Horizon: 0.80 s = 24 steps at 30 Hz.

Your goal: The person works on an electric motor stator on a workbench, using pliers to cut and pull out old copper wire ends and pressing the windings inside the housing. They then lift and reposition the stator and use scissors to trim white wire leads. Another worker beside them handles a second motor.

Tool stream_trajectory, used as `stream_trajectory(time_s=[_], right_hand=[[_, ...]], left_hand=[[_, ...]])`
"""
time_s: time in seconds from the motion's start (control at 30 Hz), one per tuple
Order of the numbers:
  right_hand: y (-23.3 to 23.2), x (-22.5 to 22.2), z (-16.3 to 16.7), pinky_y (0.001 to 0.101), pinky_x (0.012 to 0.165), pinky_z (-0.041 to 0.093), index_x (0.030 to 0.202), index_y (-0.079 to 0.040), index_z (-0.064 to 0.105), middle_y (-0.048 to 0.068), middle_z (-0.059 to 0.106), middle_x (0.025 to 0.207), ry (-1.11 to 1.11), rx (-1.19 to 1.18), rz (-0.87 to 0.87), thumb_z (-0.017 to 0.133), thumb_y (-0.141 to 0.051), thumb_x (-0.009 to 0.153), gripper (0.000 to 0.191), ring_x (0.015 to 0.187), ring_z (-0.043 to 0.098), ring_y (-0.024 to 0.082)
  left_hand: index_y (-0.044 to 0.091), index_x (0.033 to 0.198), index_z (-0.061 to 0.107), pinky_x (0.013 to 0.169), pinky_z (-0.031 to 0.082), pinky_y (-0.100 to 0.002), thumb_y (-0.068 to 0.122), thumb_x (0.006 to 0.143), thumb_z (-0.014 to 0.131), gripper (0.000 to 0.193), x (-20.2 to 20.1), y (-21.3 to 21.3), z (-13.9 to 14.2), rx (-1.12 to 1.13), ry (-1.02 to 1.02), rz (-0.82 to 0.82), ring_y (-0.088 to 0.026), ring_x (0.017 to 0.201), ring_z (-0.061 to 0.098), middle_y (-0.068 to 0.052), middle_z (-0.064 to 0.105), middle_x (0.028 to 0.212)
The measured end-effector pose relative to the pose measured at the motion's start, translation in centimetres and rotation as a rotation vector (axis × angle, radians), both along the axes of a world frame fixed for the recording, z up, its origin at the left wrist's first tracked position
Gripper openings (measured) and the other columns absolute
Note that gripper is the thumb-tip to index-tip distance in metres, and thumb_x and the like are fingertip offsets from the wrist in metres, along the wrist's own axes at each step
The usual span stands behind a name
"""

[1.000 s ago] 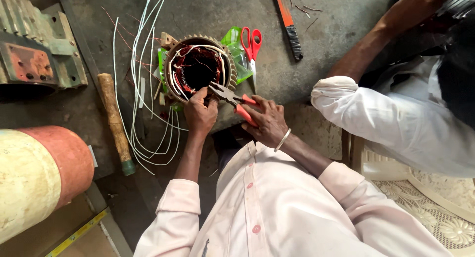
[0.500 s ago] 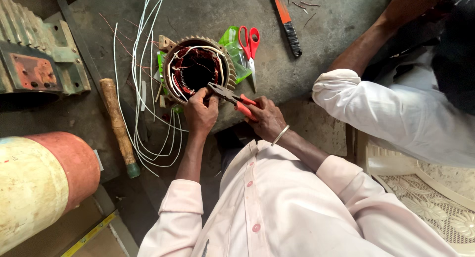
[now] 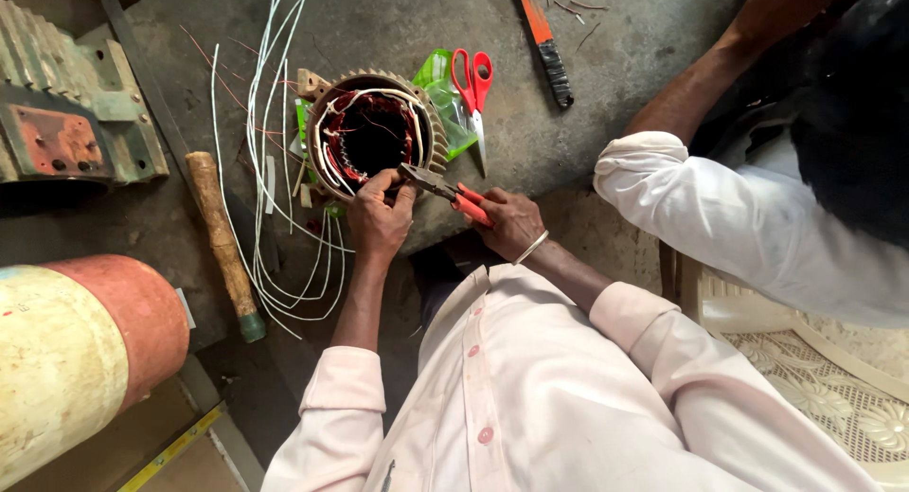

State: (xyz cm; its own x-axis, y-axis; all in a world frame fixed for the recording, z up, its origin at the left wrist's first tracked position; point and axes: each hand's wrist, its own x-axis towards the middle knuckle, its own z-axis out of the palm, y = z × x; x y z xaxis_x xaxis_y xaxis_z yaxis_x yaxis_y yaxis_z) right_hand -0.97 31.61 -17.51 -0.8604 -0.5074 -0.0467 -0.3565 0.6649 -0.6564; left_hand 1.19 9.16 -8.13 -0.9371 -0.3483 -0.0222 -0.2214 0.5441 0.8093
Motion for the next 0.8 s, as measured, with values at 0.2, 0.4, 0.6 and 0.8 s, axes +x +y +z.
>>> stream_trajectory(time_s=[0.2, 0.4, 0.6, 0.8], right_hand=[[2.7, 0.0, 1.7, 0.0461, 0.101, 0.036, 0.135, -0.028, 0.069, 0.011, 0.052, 0.151, 0.063, 0.021, 0.092, 0.079, -0.032, 0.086, 0.051, 0.13, 0.054, 0.03], [4.8, 1.1, 3.1, 0.0477, 0.1, 0.035, 0.127, -0.028, 0.07, 0.009, 0.055, 0.145, 0.1, 0.077, 0.088, 0.08, -0.033, 0.08, 0.048, 0.127, 0.055, 0.028], [4.2, 1.1, 3.2, 0.0478, 0.098, 0.037, 0.128, -0.029, 0.071, 0.008, 0.059, 0.138, 0.027, 0.06, 0.098, 0.079, -0.034, 0.085, 0.044, 0.123, 0.056, 0.028], [4.1, 1.0, 3.4, 0.0464, 0.093, 0.041, 0.127, -0.03, 0.071, 0.003, 0.063, 0.129, -0.107, 0.052, 0.077, 0.078, -0.035, 0.086, 0.043, 0.117, 0.059, 0.026]], left_hand=[[0.012, 0.102, 0.076, 0.066, 0.055, -0.033, 0.018, 0.091, 0.075, 0.012, 0.0, 0.1, 0.8, -0.024, 0.029, -0.052, -0.019, 0.075, 0.071, -0.003, 0.074, 0.092], [0.015, 0.099, 0.077, 0.064, 0.053, -0.031, 0.015, 0.09, 0.076, 0.009, 0.0, 0.2, 1.3, -0.072, 0.021, -0.081, -0.016, 0.073, 0.069, -0.001, 0.072, 0.089], [0.016, 0.099, 0.077, 0.059, 0.053, -0.028, 0.016, 0.091, 0.075, 0.008, 0.0, 0.3, 1.3, -0.048, 0.025, -0.061, -0.012, 0.068, 0.068, 0.001, 0.073, 0.091], [0.015, 0.099, 0.077, 0.06, 0.054, -0.028, 0.016, 0.091, 0.075, 0.008, 0.0, 0.1, 1.1, -0.039, 0.011, -0.061, -0.012, 0.067, 0.069, 0.0, 0.073, 0.09]])
